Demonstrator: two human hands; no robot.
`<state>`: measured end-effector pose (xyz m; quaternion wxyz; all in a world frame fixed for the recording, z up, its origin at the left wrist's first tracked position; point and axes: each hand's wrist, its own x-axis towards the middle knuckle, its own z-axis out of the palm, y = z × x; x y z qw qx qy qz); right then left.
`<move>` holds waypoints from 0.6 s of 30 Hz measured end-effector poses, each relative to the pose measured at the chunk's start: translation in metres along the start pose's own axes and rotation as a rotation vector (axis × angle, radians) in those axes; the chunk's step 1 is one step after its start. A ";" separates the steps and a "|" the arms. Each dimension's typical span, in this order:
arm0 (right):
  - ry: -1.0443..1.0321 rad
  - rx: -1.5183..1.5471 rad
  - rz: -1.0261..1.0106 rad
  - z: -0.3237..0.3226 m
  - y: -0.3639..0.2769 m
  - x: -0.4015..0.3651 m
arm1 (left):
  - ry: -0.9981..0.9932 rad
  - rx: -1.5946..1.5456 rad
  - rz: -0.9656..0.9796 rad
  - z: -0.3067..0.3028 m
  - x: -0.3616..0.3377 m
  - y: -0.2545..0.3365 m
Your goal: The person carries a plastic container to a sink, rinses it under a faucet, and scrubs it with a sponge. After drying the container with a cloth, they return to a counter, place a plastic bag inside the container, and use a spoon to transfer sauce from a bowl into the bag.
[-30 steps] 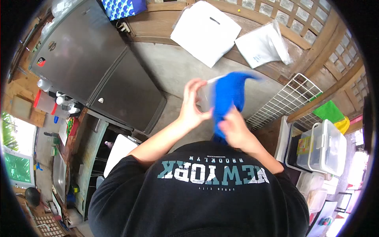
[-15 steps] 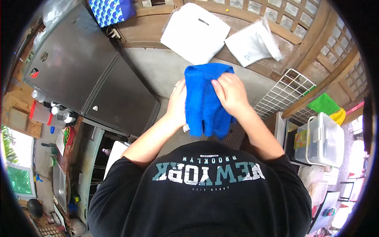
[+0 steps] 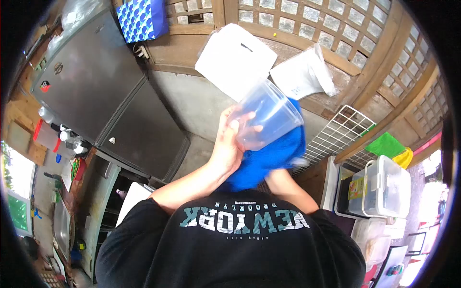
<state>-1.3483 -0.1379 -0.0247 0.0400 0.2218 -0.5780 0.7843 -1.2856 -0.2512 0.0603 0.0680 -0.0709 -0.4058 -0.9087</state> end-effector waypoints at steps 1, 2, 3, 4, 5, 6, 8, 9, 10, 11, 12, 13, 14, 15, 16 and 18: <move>-0.018 0.126 0.084 -0.009 -0.008 0.002 | -0.067 -0.008 -0.015 -0.009 0.004 -0.003; -0.028 0.237 0.155 -0.017 -0.015 0.005 | -0.089 0.007 -0.100 -0.016 0.007 -0.003; -0.020 0.301 0.195 -0.024 -0.020 0.009 | -0.111 0.018 -0.192 -0.025 0.009 0.001; -0.003 0.333 0.213 -0.031 -0.021 0.013 | -0.137 0.025 -0.288 -0.032 0.010 0.001; 0.015 0.357 0.226 -0.038 -0.023 0.016 | -0.129 0.079 -0.329 -0.040 0.007 -0.003; 0.037 0.357 0.220 -0.046 -0.023 0.020 | -0.100 0.085 -0.380 -0.043 0.004 -0.005; 0.090 0.318 0.195 -0.063 -0.027 0.025 | -0.066 0.073 -0.418 -0.054 0.002 -0.012; 0.109 0.287 0.181 -0.074 -0.030 0.031 | -0.045 0.058 -0.405 -0.062 0.000 -0.015; 0.126 0.262 0.173 -0.085 -0.035 0.035 | -0.019 -0.003 -0.419 -0.065 -0.001 -0.013; 0.137 0.230 0.164 -0.097 -0.040 0.041 | -0.005 -0.022 -0.393 -0.071 -0.003 -0.010; 0.143 0.201 0.157 -0.108 -0.046 0.048 | 0.014 -0.041 -0.365 -0.077 -0.004 -0.007; 0.146 0.172 0.151 -0.120 -0.052 0.054 | 0.032 -0.061 -0.336 -0.083 -0.005 -0.004; 0.154 0.146 0.144 -0.130 -0.057 0.060 | 0.039 -0.068 -0.314 -0.085 -0.005 0.002; 0.159 0.117 0.136 -0.141 -0.062 0.066 | 0.037 -0.056 -0.312 -0.092 -0.006 0.006; 0.162 0.089 0.132 -0.150 -0.065 0.072 | 0.048 -0.053 -0.308 -0.098 -0.007 0.008; 0.171 0.040 0.120 -0.167 -0.072 0.081 | 0.059 -0.007 -0.291 -0.112 -0.010 0.009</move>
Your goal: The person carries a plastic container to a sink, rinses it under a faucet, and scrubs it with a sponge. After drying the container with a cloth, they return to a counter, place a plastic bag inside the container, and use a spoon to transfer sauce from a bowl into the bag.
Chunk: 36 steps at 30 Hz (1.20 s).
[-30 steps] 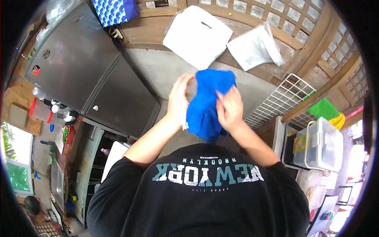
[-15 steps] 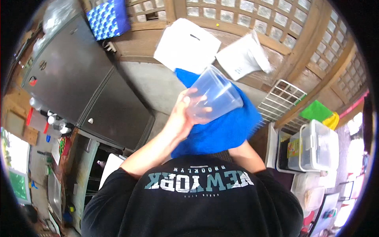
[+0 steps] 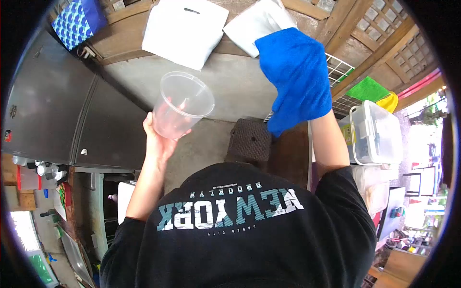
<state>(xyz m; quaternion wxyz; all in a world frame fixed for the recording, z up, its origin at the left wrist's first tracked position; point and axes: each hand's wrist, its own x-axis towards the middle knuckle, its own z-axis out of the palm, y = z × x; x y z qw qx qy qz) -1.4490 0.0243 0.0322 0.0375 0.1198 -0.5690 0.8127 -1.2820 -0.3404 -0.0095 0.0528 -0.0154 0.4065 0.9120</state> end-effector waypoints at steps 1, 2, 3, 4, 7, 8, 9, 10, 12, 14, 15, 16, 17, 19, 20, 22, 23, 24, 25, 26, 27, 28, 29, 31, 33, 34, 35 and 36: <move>0.008 -0.027 -0.008 -0.007 -0.004 0.005 | 0.024 0.010 -0.005 -0.004 -0.002 -0.001; 0.014 -0.046 -0.020 -0.013 -0.008 0.012 | 0.046 0.020 -0.008 -0.006 -0.004 -0.003; 0.024 -0.070 -0.028 -0.020 -0.012 0.016 | 0.065 0.032 -0.009 -0.009 -0.006 -0.003; 0.032 -0.089 -0.039 -0.026 -0.016 0.020 | 0.064 0.015 -0.019 -0.015 -0.006 -0.006; 0.063 -0.145 -0.077 -0.043 -0.028 0.030 | 0.119 0.025 -0.024 -0.022 -0.008 -0.015; 0.074 -0.166 -0.088 -0.048 -0.031 0.035 | 0.121 0.024 -0.020 -0.023 -0.009 -0.017; 0.085 -0.182 -0.103 -0.053 -0.036 0.041 | 0.124 0.024 -0.017 -0.024 -0.010 -0.018; 0.098 -0.207 -0.119 -0.058 -0.040 0.046 | 0.128 0.023 -0.014 -0.025 -0.010 -0.019; 0.121 -0.259 -0.147 -0.068 -0.048 0.057 | 0.132 0.002 -0.010 -0.030 -0.012 -0.020; 0.147 -0.319 -0.176 -0.079 -0.054 0.070 | 0.133 -0.010 0.003 -0.035 -0.013 -0.020; 0.160 -0.354 -0.195 -0.084 -0.057 0.078 | 0.133 -0.011 0.012 -0.037 -0.014 -0.019; 0.178 -0.393 -0.210 -0.089 -0.058 0.085 | 0.133 -0.011 0.024 -0.039 -0.015 -0.018; 0.200 -0.442 -0.233 -0.096 -0.059 0.094 | 0.146 -0.012 0.031 -0.039 -0.016 -0.017; 0.263 -0.577 -0.295 -0.108 -0.060 0.114 | 0.172 -0.014 0.046 -0.041 -0.018 -0.016; 0.311 -0.700 -0.349 -0.117 -0.057 0.127 | 0.176 -0.011 0.047 -0.043 -0.019 -0.016; 0.444 -1.061 -0.497 -0.135 -0.054 0.154 | 0.179 -0.008 0.048 -0.047 -0.020 -0.017; 0.525 -1.273 -0.557 -0.137 -0.055 0.162 | 0.183 -0.009 0.048 -0.048 -0.020 -0.017; 0.602 -1.501 -0.570 -0.141 -0.057 0.165 | 0.187 -0.010 0.046 -0.049 -0.020 -0.018; 0.694 -1.726 -0.580 -0.135 -0.063 0.164 | 0.191 -0.009 0.043 -0.049 -0.020 -0.018; 0.763 -1.858 -0.499 -0.095 -0.079 0.144 | 0.192 -0.008 0.041 -0.048 -0.020 -0.018; 0.832 -1.986 -0.412 -0.061 -0.095 0.130 | 0.193 -0.006 0.041 -0.048 -0.020 -0.018; 0.836 -1.989 -0.314 -0.045 -0.105 0.128 | 0.194 -0.006 0.041 -0.047 -0.019 -0.018; 0.797 -2.202 -0.207 -0.031 -0.119 0.125 | 0.189 -0.008 0.039 -0.046 -0.019 -0.019; 0.683 -2.612 0.043 -0.012 -0.138 0.121 | 0.184 -0.015 0.034 -0.046 -0.019 -0.020; 0.771 -2.677 -0.075 -0.023 -0.151 0.122 | 0.188 -0.024 0.011 -0.047 -0.019 -0.023; 0.795 -2.716 -0.132 -0.026 -0.161 0.120 | 0.188 -0.027 -0.002 -0.048 -0.019 -0.024; 0.820 -2.754 -0.191 -0.032 -0.170 0.118 | 0.184 -0.025 -0.004 -0.048 -0.018 -0.025; 0.983 -2.569 -0.131 -0.043 -0.179 0.125 | 0.181 -0.022 -0.005 -0.049 -0.018 -0.026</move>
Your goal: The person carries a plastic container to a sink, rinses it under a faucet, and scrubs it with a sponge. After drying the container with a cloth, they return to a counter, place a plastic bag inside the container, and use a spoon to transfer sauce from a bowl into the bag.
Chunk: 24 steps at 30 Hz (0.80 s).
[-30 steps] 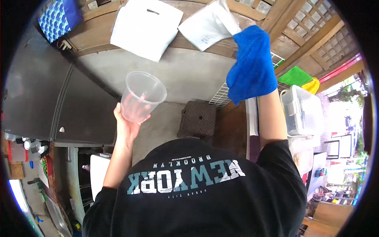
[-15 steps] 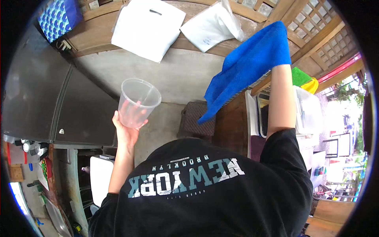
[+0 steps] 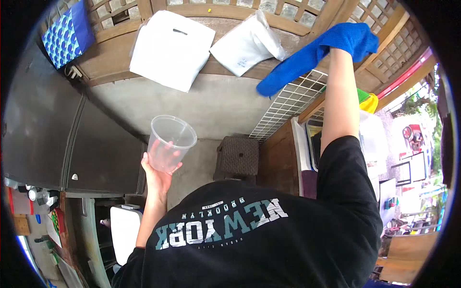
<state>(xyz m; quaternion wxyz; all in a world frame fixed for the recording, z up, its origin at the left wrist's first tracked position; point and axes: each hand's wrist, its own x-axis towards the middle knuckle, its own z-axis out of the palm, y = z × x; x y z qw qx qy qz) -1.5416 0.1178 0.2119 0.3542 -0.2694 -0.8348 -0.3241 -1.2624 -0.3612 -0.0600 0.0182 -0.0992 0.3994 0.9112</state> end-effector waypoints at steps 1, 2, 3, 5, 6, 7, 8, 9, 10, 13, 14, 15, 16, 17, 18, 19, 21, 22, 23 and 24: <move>0.046 0.057 -0.043 0.013 0.016 0.005 | -0.004 0.003 -0.001 0.000 0.001 0.000; 0.093 0.113 -0.087 0.033 0.036 0.009 | 0.000 0.009 -0.001 0.001 0.001 0.001; 0.140 0.168 -0.131 0.055 0.055 0.012 | 0.003 0.014 -0.001 0.003 0.001 0.001; 0.206 0.031 -0.110 0.094 0.066 -0.008 | 0.004 0.027 -0.004 0.004 0.002 0.002; 0.213 -0.162 -0.043 0.112 0.062 -0.026 | -0.001 0.036 -0.006 0.003 0.004 0.002; 0.239 -0.240 0.115 0.105 0.058 -0.060 | -0.006 0.045 -0.008 0.003 0.005 0.002; 0.249 -0.315 0.276 0.094 0.053 -0.094 | -0.017 0.052 -0.012 0.002 0.007 0.002; 0.317 -0.305 0.415 0.087 0.054 -0.126 | -0.027 0.059 -0.018 0.002 0.007 0.001; 0.365 -0.169 0.475 0.082 0.052 -0.164 | -0.037 0.064 -0.025 0.003 0.008 0.001; 0.470 1.034 0.426 0.082 0.033 -0.291 | -0.039 0.092 -0.063 0.007 0.012 -0.002; 0.294 1.305 0.454 0.092 0.020 -0.338 | -0.054 0.101 -0.074 0.009 0.013 -0.003; -0.044 1.380 0.471 0.107 0.006 -0.392 | -0.070 0.115 -0.087 0.010 0.014 -0.004; -0.475 1.001 0.270 0.135 -0.003 -0.442 | -0.089 0.128 -0.100 0.012 0.017 -0.005; -0.781 0.615 -0.085 0.162 -0.011 -0.492 | -0.101 0.140 -0.112 0.016 0.019 -0.006; -1.058 0.692 -0.030 0.150 -0.011 -0.487 | -0.110 0.150 -0.122 0.019 0.021 -0.007; -1.333 0.771 0.025 0.132 -0.012 -0.471 | -0.117 0.160 -0.128 0.024 0.023 -0.008; -0.896 0.973 0.037 0.118 -0.015 -0.434 | -0.117 0.178 -0.128 0.032 0.026 -0.009; -0.764 1.034 0.107 0.104 -0.012 -0.399 | -0.113 0.188 -0.134 0.034 0.026 -0.010; -0.536 1.014 0.082 0.116 -0.013 -0.372 | -0.122 0.193 -0.132 0.036 0.026 -0.011; -0.307 1.174 0.105 0.122 -0.010 -0.339 | -0.132 0.196 -0.128 0.038 0.027 -0.012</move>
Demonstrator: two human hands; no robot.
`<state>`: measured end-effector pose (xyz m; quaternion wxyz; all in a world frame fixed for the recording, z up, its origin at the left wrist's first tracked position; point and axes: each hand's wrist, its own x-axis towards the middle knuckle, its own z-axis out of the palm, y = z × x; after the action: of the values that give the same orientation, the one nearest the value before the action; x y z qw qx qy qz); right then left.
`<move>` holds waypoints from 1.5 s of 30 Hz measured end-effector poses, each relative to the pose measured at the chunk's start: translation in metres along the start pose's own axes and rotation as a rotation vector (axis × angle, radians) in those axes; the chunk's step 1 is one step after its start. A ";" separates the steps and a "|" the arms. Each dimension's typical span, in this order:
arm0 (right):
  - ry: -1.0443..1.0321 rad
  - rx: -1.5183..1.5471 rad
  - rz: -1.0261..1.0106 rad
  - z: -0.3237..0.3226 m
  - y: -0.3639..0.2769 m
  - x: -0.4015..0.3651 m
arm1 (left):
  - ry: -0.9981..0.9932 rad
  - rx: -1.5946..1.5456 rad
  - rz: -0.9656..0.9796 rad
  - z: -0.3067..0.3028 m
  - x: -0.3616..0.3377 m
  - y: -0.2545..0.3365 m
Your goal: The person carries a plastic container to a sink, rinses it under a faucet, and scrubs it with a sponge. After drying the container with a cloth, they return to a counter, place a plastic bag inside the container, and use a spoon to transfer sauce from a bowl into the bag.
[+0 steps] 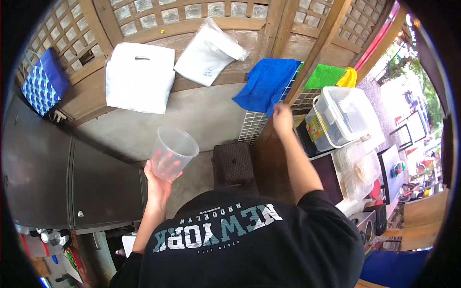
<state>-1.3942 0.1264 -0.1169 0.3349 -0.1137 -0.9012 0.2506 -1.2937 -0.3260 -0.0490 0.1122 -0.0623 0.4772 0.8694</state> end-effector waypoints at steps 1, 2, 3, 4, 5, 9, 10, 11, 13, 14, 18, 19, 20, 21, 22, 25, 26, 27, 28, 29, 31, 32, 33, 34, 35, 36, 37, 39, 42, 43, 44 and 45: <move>0.124 -0.013 -0.078 -0.012 -0.006 0.034 | -0.008 0.002 0.007 0.002 0.001 -0.001; 0.202 -0.031 -0.111 -0.027 -0.017 0.066 | -0.005 0.001 0.010 0.004 0.001 -0.001; 0.248 -0.084 -0.152 -0.040 -0.024 0.093 | 0.002 -0.002 0.014 0.006 0.000 0.001; 0.298 -0.091 -0.185 -0.051 -0.034 0.116 | 0.012 -0.005 0.021 0.007 -0.002 0.001; 0.312 -0.112 -0.195 -0.055 -0.035 0.138 | 0.013 -0.004 0.039 0.008 -0.003 0.002; -0.112 -0.354 -0.098 -0.049 -0.008 0.201 | 0.047 0.000 0.102 0.007 -0.010 0.005; -0.128 -0.348 -0.126 -0.050 -0.005 0.205 | 0.057 0.004 0.116 0.006 -0.012 0.006; -0.143 -0.341 -0.153 -0.049 -0.003 0.209 | 0.065 0.005 0.126 0.005 -0.015 0.007; -0.159 -0.364 -0.215 -0.050 0.006 0.220 | 0.079 0.006 0.149 0.005 -0.020 0.008; -0.159 -0.394 -0.250 -0.052 0.012 0.228 | 0.085 0.008 0.157 0.004 -0.022 0.009; -0.140 -0.412 -0.252 -0.070 -0.010 0.243 | 0.111 0.014 0.181 0.002 -0.027 0.008; -0.126 -0.395 -0.263 -0.078 -0.021 0.245 | 0.120 0.014 0.187 0.003 -0.027 0.007; -0.223 -0.494 -0.241 -0.081 -0.025 0.252 | 0.127 0.017 0.194 0.006 -0.027 0.006; -0.321 -0.591 -0.221 -0.080 -0.026 0.258 | 0.139 0.022 0.203 0.011 -0.027 0.006; -0.385 -0.480 -0.268 -0.076 -0.018 0.261 | 0.155 0.028 0.215 0.014 -0.027 0.007; -0.435 -0.366 -0.409 -0.086 -0.064 0.234 | 0.156 0.018 0.234 0.022 -0.028 0.007; -0.487 -0.256 -0.506 -0.078 -0.068 0.229 | 0.180 0.023 0.249 0.024 -0.028 0.006; -0.539 -0.146 -0.602 -0.069 -0.067 0.228 | 0.190 0.020 0.254 0.027 -0.030 0.004; -0.589 -0.036 -0.697 -0.061 -0.067 0.227 | 0.200 0.017 0.260 0.030 -0.032 0.003; -0.597 -0.118 -0.631 -0.055 -0.069 0.222 | 0.215 0.012 0.270 0.032 -0.034 0.002; -0.642 -0.232 -0.497 -0.040 -0.069 0.228 | 0.219 -0.035 0.282 0.027 -0.038 0.004; -0.601 -0.204 -0.486 -0.036 -0.073 0.226 | 0.237 -0.051 0.301 0.026 -0.042 0.006; -0.542 -0.182 -0.401 -0.036 -0.079 0.219 | 0.266 -0.068 0.325 0.024 -0.047 0.008; -0.443 -0.188 -0.532 -0.040 -0.088 0.212 | 0.225 -0.095 0.374 0.020 -0.057 0.012; -0.350 -0.073 -0.605 -0.046 -0.107 0.200 | 0.179 -0.116 0.418 0.017 -0.069 0.016; -0.437 0.242 -0.538 -0.057 -0.141 0.182 | 0.163 -0.158 0.455 0.014 -0.081 0.021; -0.526 0.546 -0.440 -0.064 -0.178 0.155 | 0.135 -0.192 0.492 0.010 -0.092 0.026; -0.866 0.859 -0.417 -0.072 -0.226 0.093 | 0.129 -0.214 0.548 -0.003 -0.123 0.021; -1.354 0.905 -0.679 -0.055 -0.311 -0.025 | 0.191 -0.292 0.592 -0.026 -0.173 0.012; -1.453 0.873 -0.802 -0.045 -0.336 -0.066 | 0.232 -0.323 0.614 -0.034 -0.192 0.010; -1.514 0.880 -0.911 -0.041 -0.358 -0.108 | 0.264 -0.378 0.614 -0.039 -0.214 0.006; -1.579 0.893 -1.032 -0.036 -0.379 -0.146 | 0.270 -0.444 0.629 -0.049 -0.232 -0.002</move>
<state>-1.2746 -0.2363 0.0267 -0.2715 0.6156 -0.6284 0.3905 -1.0689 -0.3978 -0.0268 -0.2390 -0.0495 0.2841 0.9272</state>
